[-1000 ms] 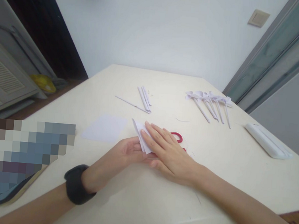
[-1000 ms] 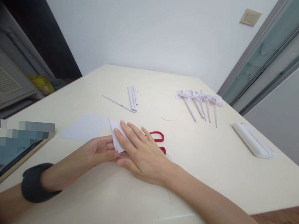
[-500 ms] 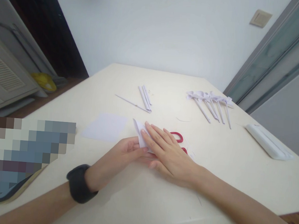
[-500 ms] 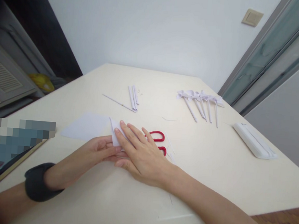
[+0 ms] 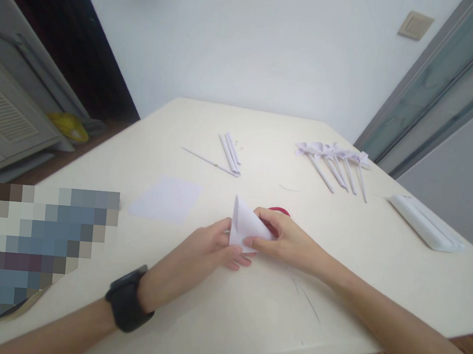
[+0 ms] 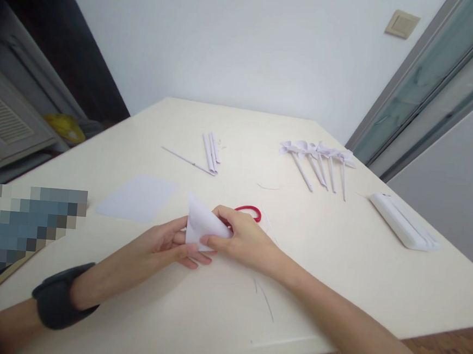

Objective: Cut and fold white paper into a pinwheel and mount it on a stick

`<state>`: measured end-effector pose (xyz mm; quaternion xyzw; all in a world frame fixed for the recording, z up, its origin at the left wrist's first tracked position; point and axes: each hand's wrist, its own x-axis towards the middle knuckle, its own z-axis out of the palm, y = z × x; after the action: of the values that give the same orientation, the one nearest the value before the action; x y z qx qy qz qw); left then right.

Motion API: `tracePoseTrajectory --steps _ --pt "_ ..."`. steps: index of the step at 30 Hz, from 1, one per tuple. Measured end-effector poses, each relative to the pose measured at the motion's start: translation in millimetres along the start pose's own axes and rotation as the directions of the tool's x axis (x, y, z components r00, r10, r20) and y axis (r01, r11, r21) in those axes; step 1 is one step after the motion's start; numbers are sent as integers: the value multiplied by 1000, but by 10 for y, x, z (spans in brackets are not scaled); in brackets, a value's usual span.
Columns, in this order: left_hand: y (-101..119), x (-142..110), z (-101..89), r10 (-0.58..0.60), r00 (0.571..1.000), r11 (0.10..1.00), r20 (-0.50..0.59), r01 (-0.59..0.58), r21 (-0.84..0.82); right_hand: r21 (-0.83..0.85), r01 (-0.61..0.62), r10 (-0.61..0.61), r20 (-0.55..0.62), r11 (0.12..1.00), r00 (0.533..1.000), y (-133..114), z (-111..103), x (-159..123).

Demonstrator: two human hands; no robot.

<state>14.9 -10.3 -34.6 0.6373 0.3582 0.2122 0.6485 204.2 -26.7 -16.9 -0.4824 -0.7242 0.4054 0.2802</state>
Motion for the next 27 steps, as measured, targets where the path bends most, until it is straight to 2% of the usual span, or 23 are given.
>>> tracePoseTrajectory --steps 8,13,27 --pt "90 -27 -38 -4 998 996 -70 10 84 78 -57 61 -57 995 997 80 -48 33" --pt "74 -24 -64 -16 998 999 -58 19 50 112 -103 110 -54 988 992 62 -50 27" --pt "77 -9 -84 -38 999 999 -17 38 -8 152 -94 103 -51 984 993 57 -51 22"
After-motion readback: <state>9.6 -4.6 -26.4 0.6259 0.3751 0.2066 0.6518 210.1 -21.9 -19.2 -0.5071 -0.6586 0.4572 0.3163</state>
